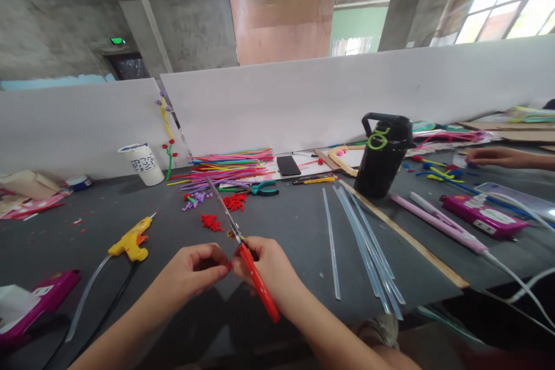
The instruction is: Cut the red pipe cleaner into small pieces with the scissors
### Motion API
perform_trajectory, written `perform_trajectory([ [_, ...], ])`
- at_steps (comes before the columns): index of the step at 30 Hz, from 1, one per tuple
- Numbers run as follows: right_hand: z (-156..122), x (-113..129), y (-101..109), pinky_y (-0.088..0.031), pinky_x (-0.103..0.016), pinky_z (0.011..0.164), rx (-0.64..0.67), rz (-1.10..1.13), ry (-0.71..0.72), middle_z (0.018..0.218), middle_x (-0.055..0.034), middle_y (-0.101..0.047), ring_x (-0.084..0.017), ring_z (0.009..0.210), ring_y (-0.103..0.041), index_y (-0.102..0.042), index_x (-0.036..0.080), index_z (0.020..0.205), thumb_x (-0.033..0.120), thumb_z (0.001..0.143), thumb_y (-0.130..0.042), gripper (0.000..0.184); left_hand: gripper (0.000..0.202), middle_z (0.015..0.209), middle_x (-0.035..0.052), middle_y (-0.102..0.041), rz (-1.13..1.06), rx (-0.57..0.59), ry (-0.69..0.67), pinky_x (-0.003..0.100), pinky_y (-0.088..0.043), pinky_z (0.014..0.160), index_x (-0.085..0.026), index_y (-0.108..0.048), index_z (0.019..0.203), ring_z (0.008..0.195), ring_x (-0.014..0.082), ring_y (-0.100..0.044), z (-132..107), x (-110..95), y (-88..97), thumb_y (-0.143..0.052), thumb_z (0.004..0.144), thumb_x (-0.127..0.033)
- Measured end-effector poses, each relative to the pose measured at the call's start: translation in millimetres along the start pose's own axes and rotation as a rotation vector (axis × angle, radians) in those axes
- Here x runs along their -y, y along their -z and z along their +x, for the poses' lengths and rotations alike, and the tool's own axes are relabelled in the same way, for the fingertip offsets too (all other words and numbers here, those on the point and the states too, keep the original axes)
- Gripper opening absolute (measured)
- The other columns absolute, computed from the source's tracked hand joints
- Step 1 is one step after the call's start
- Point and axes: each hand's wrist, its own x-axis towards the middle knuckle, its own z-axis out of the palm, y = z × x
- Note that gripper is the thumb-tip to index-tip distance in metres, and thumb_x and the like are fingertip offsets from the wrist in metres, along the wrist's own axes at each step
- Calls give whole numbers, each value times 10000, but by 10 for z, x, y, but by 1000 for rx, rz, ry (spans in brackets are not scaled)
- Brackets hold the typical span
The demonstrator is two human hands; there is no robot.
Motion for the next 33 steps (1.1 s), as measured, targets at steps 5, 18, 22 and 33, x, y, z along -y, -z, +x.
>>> perform_trajectory([
  [5,-46,-3,6,-275,-139,335,65,8,38,462,83,-417,-34,352,-347,-476,170,611,158,623,-467,19,210,497,-24,-480,-291,140,132,179,-252,380,-120,-597,660,421,68,-398,-28,61,-22,-534,701,-315],
  [18,-45,30,-5,-271,-164,325,-130,81,69,365,96,-360,-53,301,-342,-464,182,624,255,639,-482,76,214,431,-48,-462,-98,313,165,176,-248,371,-141,-537,515,367,53,-358,-108,76,-8,-579,656,-297],
  [22,-33,44,19,-274,-171,327,-142,81,67,348,97,-348,-59,296,-338,-460,186,623,275,652,-482,97,231,436,-50,-468,-1,315,123,184,-253,391,-140,-556,509,384,56,-351,-108,107,21,-602,638,-326],
  [33,-77,-46,-77,-317,-171,449,-165,-291,412,532,51,-434,-67,468,-373,-467,175,597,162,652,-484,59,203,568,-25,-519,-415,69,158,159,-294,387,-130,-572,642,418,42,-401,-54,51,-26,-588,681,-329],
])
